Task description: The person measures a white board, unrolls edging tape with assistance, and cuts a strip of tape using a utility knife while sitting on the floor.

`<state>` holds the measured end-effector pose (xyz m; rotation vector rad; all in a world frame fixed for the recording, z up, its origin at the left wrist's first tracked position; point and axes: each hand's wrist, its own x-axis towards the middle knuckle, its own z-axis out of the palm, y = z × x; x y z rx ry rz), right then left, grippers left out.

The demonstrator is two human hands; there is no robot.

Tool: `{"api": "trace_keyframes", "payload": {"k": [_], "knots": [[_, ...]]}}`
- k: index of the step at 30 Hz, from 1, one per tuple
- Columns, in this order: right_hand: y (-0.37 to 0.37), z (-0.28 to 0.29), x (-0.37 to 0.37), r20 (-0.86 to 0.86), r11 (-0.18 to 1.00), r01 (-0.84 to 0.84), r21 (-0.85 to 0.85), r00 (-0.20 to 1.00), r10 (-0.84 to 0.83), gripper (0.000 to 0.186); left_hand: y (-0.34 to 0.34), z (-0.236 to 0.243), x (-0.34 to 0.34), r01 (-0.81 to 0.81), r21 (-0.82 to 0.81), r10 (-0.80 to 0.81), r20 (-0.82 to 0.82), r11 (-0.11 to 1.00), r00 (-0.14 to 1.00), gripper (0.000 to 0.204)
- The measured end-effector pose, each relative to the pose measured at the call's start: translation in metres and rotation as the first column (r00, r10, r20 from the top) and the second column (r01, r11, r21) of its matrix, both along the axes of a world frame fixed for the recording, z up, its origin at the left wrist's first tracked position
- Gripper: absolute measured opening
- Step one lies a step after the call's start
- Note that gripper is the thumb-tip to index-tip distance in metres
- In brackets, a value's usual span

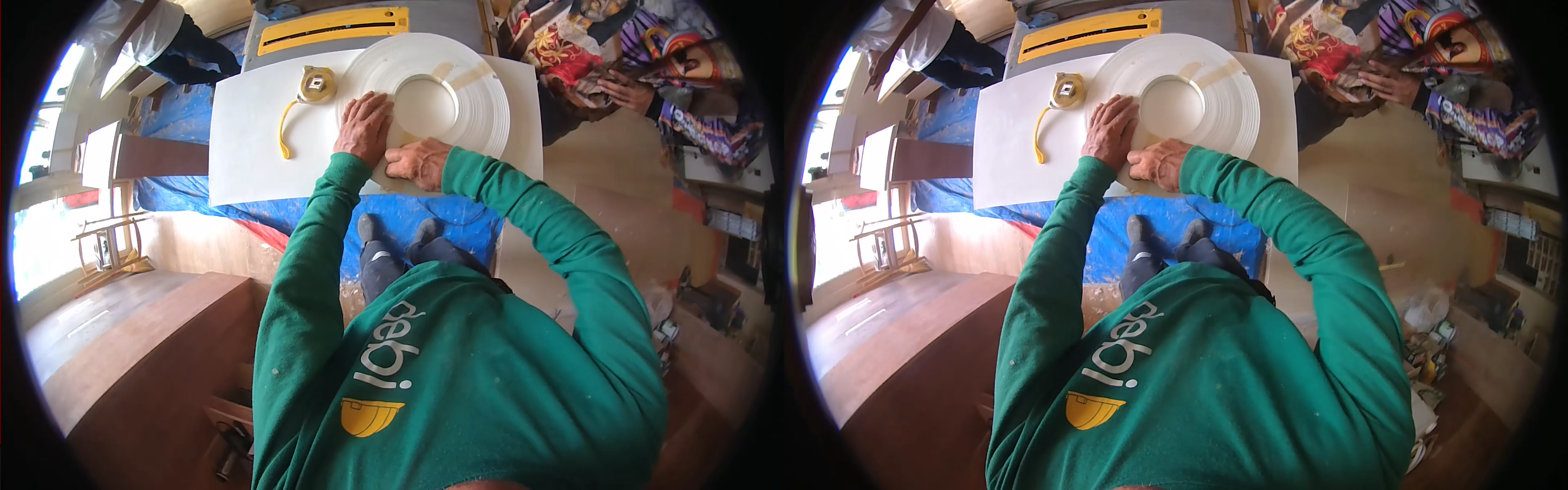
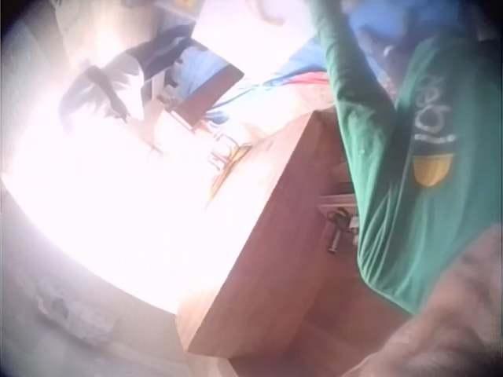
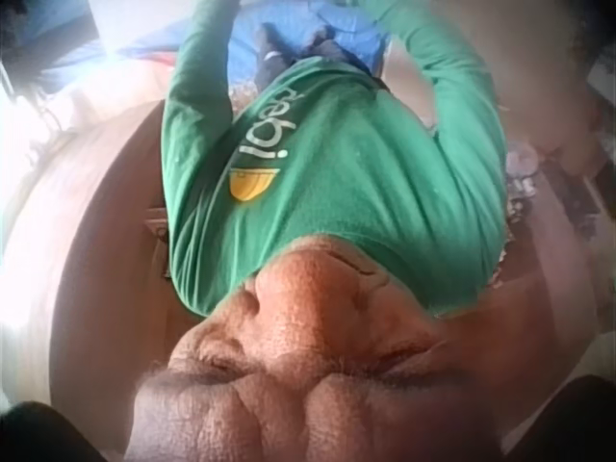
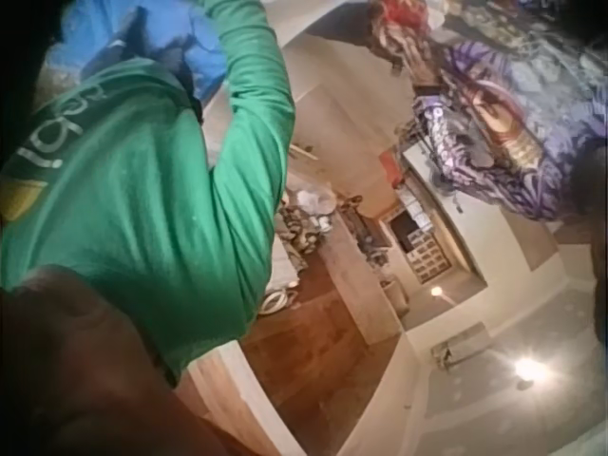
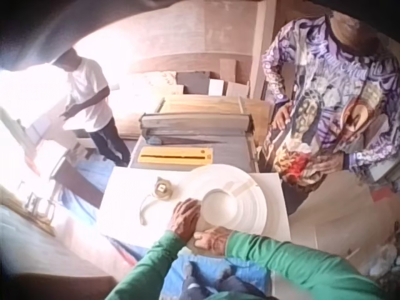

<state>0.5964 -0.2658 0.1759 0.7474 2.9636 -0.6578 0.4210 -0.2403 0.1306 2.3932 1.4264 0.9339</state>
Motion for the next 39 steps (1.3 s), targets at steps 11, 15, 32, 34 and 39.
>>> {"api": "trace_keyframes", "payload": {"k": [11,15,32,34,39], "knots": [[0.002,0.008,0.010,-0.131,0.999,-0.009,-0.051,0.991,0.003,0.012,-0.002,0.008,0.002,-0.004,0.012,0.004,-0.015,1.000,1.000,0.028],[0.005,0.011,0.003,0.002,0.997,-0.074,0.008,0.997,0.074,0.013,-0.001,0.008,0.004,-0.005,0.007,0.005,-0.025,1.000,1.000,0.028],[0.011,0.016,-0.002,0.069,0.978,-0.196,0.072,0.979,0.192,0.009,0.000,0.006,0.003,-0.014,0.042,0.016,-0.035,0.999,0.999,0.029],[0.014,0.014,-0.004,0.128,0.978,-0.195,0.069,0.974,0.186,0.010,0.001,0.004,0.003,-0.003,0.053,0.005,-0.036,0.999,0.999,0.029],[0.018,0.026,-0.015,0.201,0.973,-0.231,-0.011,0.953,0.229,0.013,0.001,0.003,0.000,0.000,0.033,0.002,-0.040,0.999,0.999,0.029]]}}
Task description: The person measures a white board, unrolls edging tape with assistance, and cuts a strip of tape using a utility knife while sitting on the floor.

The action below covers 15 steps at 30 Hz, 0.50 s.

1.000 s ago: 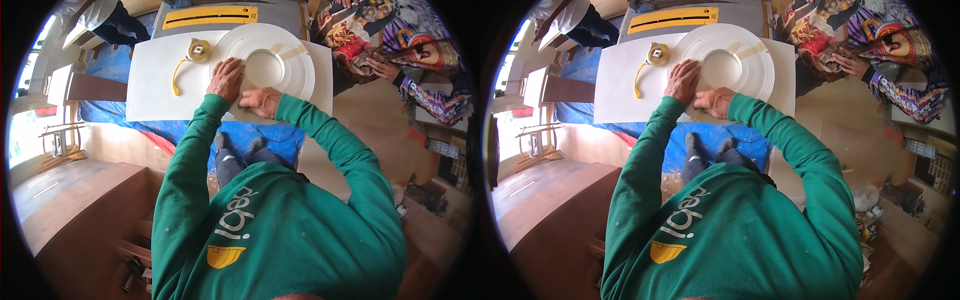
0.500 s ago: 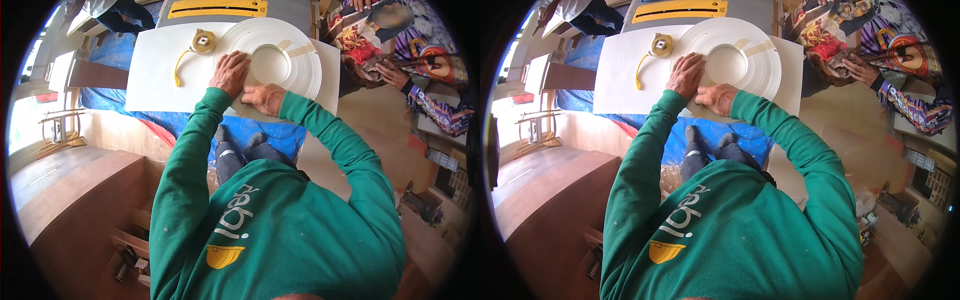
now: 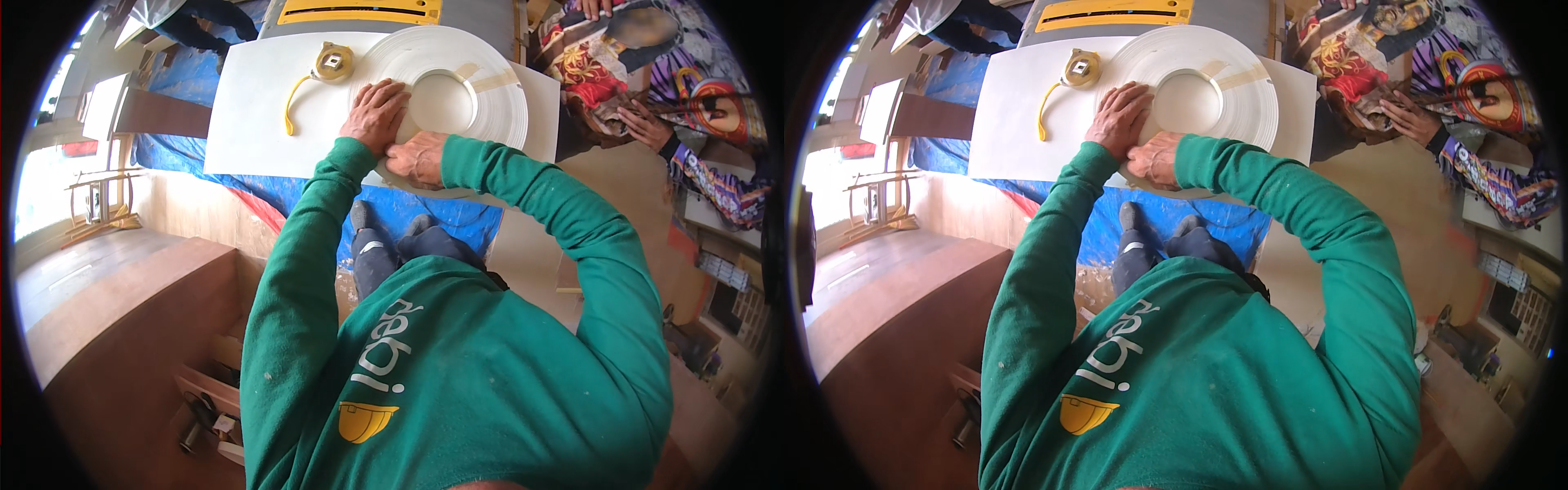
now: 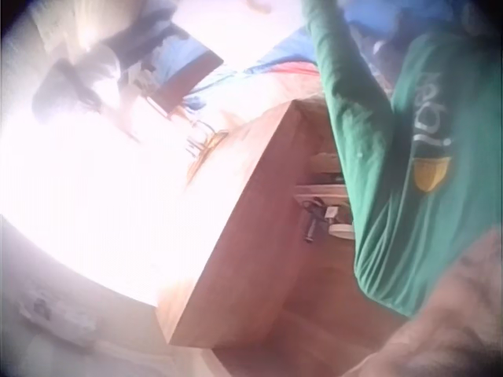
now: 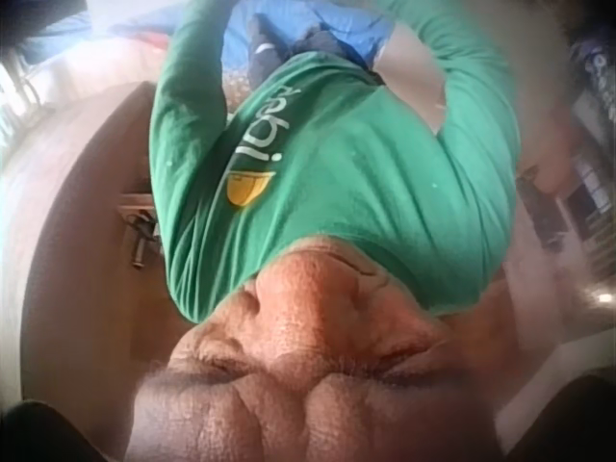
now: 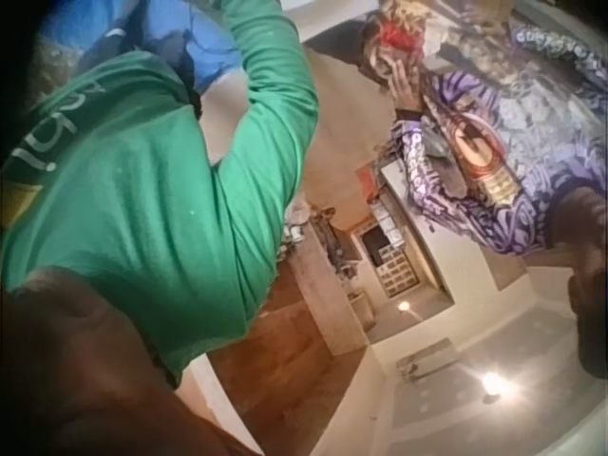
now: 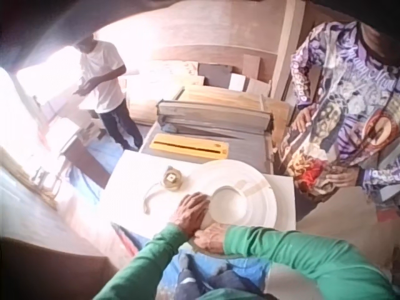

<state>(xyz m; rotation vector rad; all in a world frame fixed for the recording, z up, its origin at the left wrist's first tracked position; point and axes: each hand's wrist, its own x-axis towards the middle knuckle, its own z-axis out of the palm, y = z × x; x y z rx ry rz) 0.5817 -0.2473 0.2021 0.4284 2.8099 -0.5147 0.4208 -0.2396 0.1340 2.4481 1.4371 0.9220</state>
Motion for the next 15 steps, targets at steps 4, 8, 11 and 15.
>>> {"api": "trace_keyframes", "payload": {"k": [4,8,11,15], "knots": [[0.004,0.009,0.010,0.064,0.987,-0.158,-0.040,0.985,0.160,0.017,0.000,0.003,0.003,-0.001,0.020,0.002,-0.016,1.000,1.000,0.030],[-0.005,-0.004,0.055,-0.396,0.984,0.111,-0.142,0.904,-0.159,0.019,-0.004,0.004,0.004,-0.013,-0.004,0.013,-0.009,1.000,1.000,0.030],[-0.013,-0.010,0.063,-0.462,0.982,0.134,-0.130,0.868,-0.180,0.016,-0.001,0.005,0.005,-0.014,-0.017,0.014,-0.011,1.000,1.000,0.030],[-0.035,-0.014,0.036,-0.346,0.969,0.244,-0.033,0.907,-0.241,0.011,-0.001,0.008,0.007,-0.018,-0.022,0.018,-0.021,1.000,1.000,0.029]]}}
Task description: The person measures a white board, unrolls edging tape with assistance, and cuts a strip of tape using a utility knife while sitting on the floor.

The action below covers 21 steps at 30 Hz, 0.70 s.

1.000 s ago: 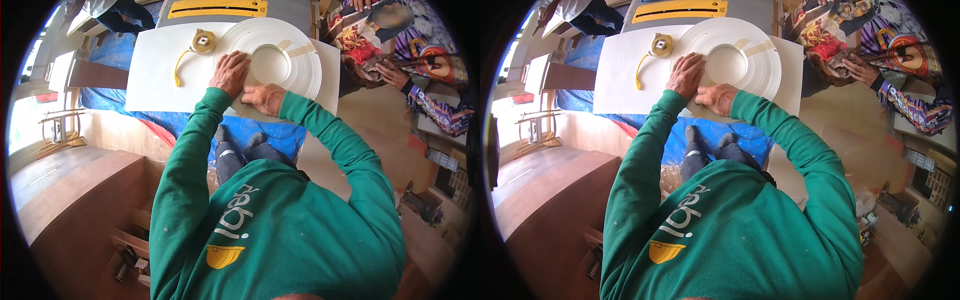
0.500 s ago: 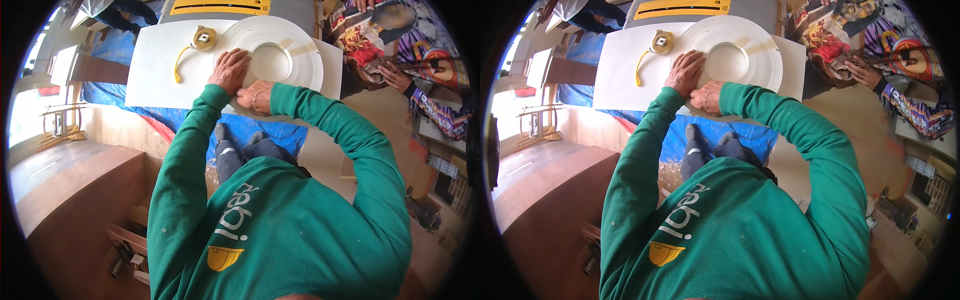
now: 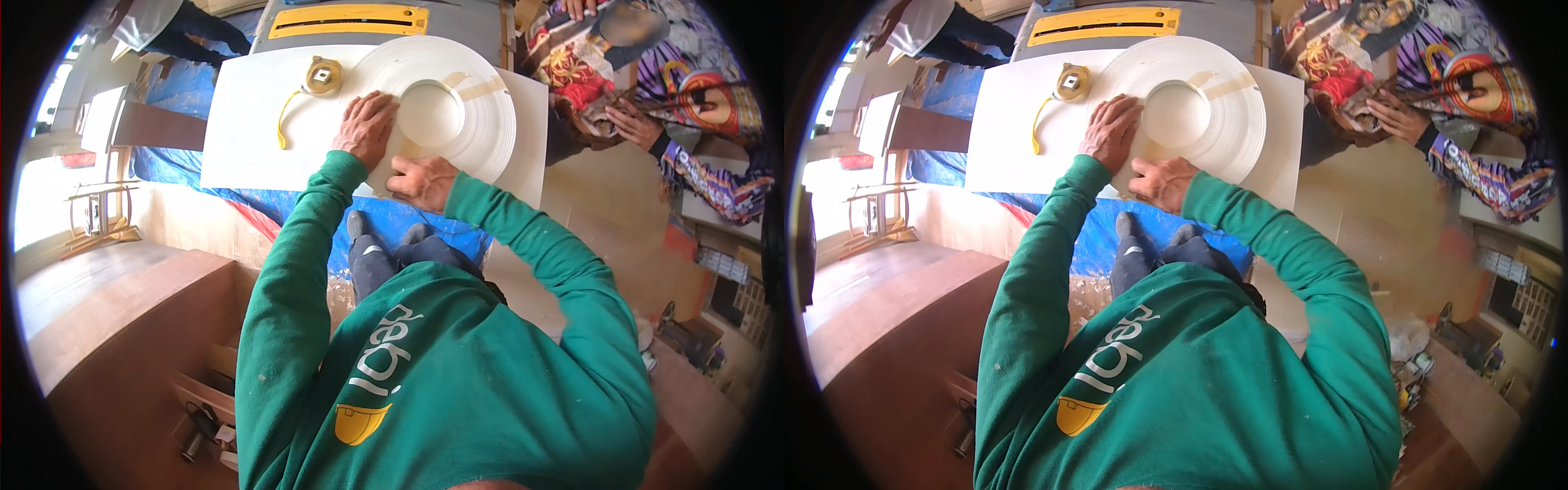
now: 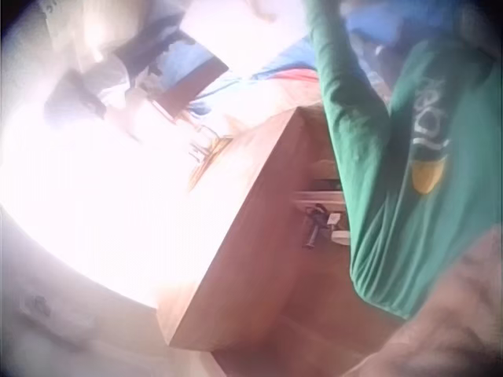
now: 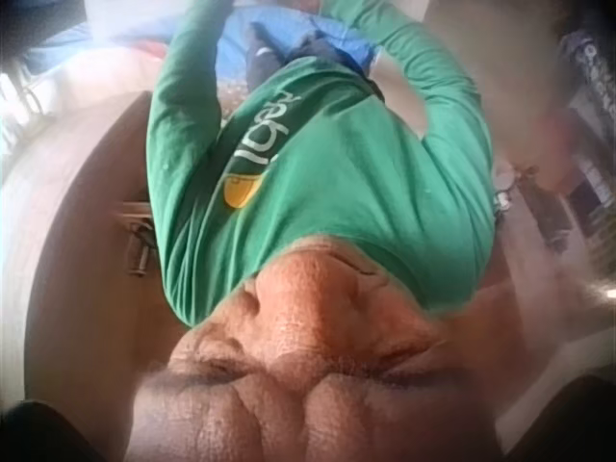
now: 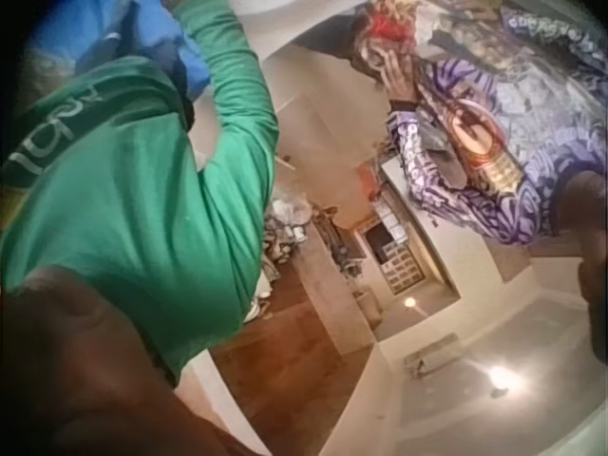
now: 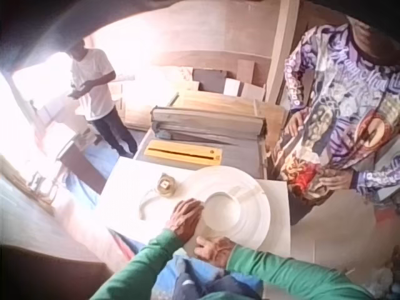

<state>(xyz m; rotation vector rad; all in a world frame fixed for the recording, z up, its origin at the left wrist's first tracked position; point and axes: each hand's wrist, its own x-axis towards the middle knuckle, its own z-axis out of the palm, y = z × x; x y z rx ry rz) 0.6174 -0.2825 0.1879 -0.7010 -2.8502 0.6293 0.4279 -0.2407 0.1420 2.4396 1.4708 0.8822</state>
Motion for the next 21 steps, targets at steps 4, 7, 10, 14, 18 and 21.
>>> {"api": "trace_keyframes", "payload": {"k": [4,7,10,14,18,21], "knots": [[0.008,-0.013,0.006,-0.185,0.998,0.050,0.046,0.982,-0.041,0.018,-0.002,0.002,-0.003,0.004,0.014,-0.003,-0.021,1.000,1.000,0.029],[0.039,-0.024,0.025,-0.321,0.935,0.311,-0.167,0.880,-0.350,0.023,-0.001,0.001,0.000,0.024,0.019,-0.023,-0.039,1.000,0.999,0.028],[0.058,-0.001,0.025,-0.014,0.431,0.418,-0.800,0.705,-0.709,0.029,-0.006,0.002,-0.002,0.013,0.019,-0.011,-0.081,1.000,0.997,0.028],[0.096,-0.035,0.023,-0.313,0.765,0.622,-0.167,0.702,-0.639,0.031,-0.001,0.004,0.004,0.039,0.027,-0.036,-0.114,0.999,0.993,0.026],[0.106,-0.016,0.017,-0.086,0.512,0.712,-0.480,0.542,-0.836,0.026,-0.006,0.008,-0.001,0.026,0.005,-0.025,-0.121,1.000,0.992,0.025],[0.109,-0.046,-0.004,-0.243,0.602,0.797,-0.036,0.578,-0.779,0.012,-0.009,0.007,-0.007,0.017,-0.018,-0.019,-0.127,1.000,0.992,0.026]]}}
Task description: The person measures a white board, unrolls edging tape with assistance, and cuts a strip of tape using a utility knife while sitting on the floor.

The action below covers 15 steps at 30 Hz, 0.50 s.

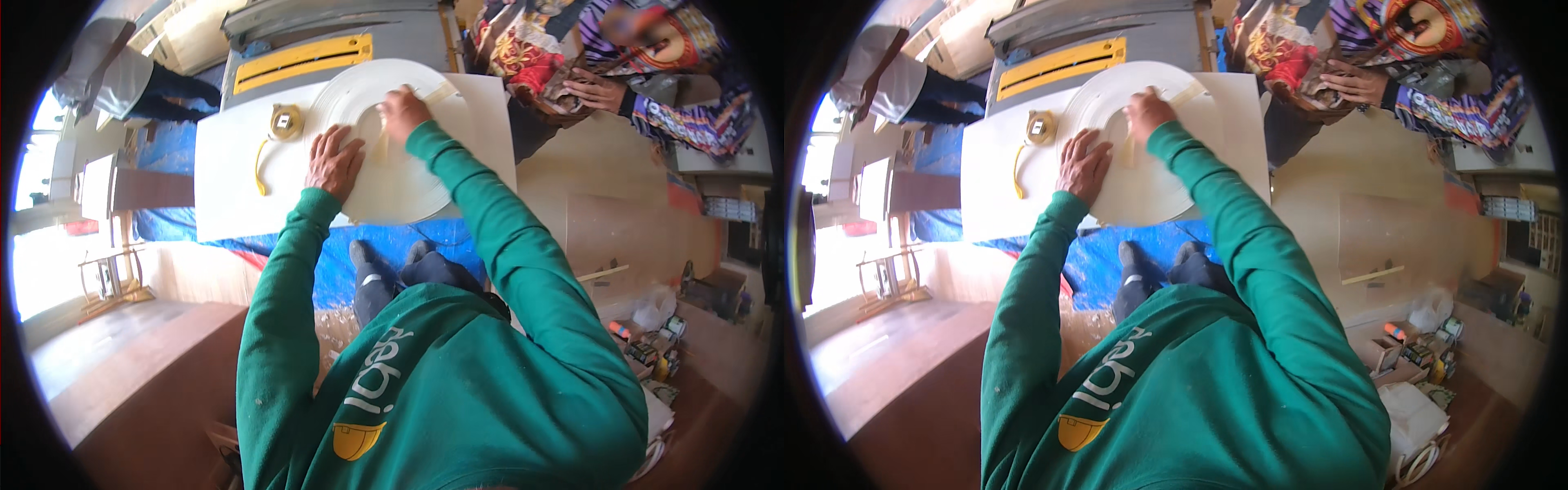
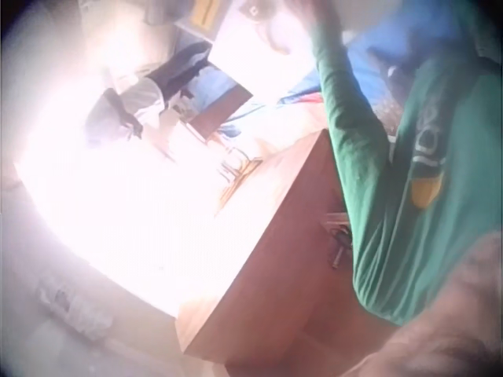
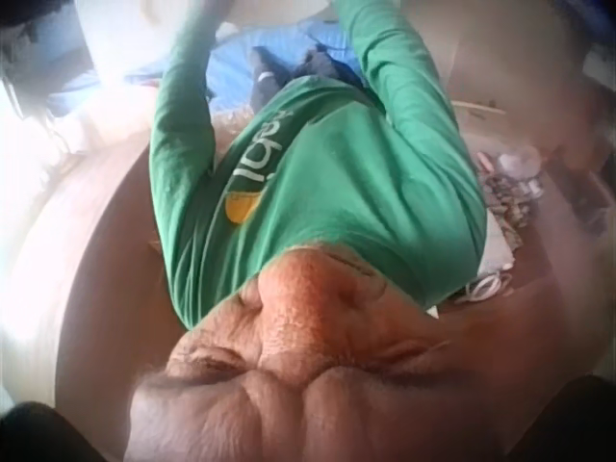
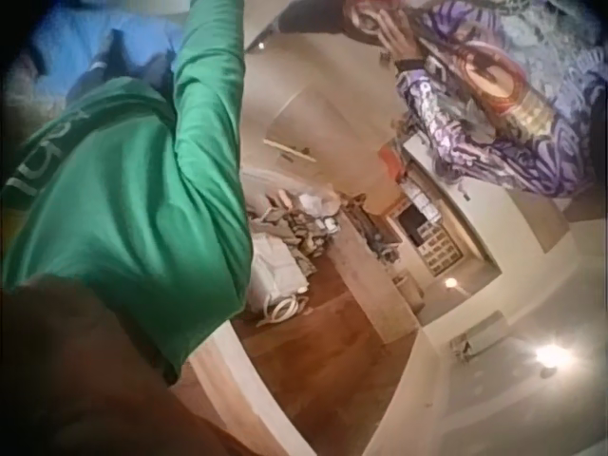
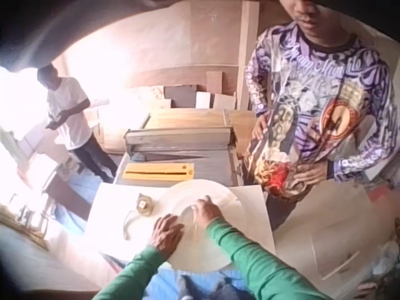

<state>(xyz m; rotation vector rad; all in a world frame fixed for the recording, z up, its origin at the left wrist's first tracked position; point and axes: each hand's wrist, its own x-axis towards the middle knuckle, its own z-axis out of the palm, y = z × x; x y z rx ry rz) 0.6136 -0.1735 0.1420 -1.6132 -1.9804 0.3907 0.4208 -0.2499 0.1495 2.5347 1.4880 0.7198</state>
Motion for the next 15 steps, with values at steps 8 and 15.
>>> {"api": "trace_keyframes", "payload": {"k": [8,15], "knots": [[0.010,-0.005,0.026,-0.256,0.986,0.147,0.073,0.959,-0.124,0.023,0.007,0.001,0.020,0.021,-0.016,-0.021,0.005,1.000,1.000,0.032],[0.022,0.023,0.130,-0.077,0.987,-0.161,0.009,0.984,0.161,0.015,0.005,0.004,0.018,0.017,-0.006,-0.017,0.032,1.000,0.999,0.031]]}}
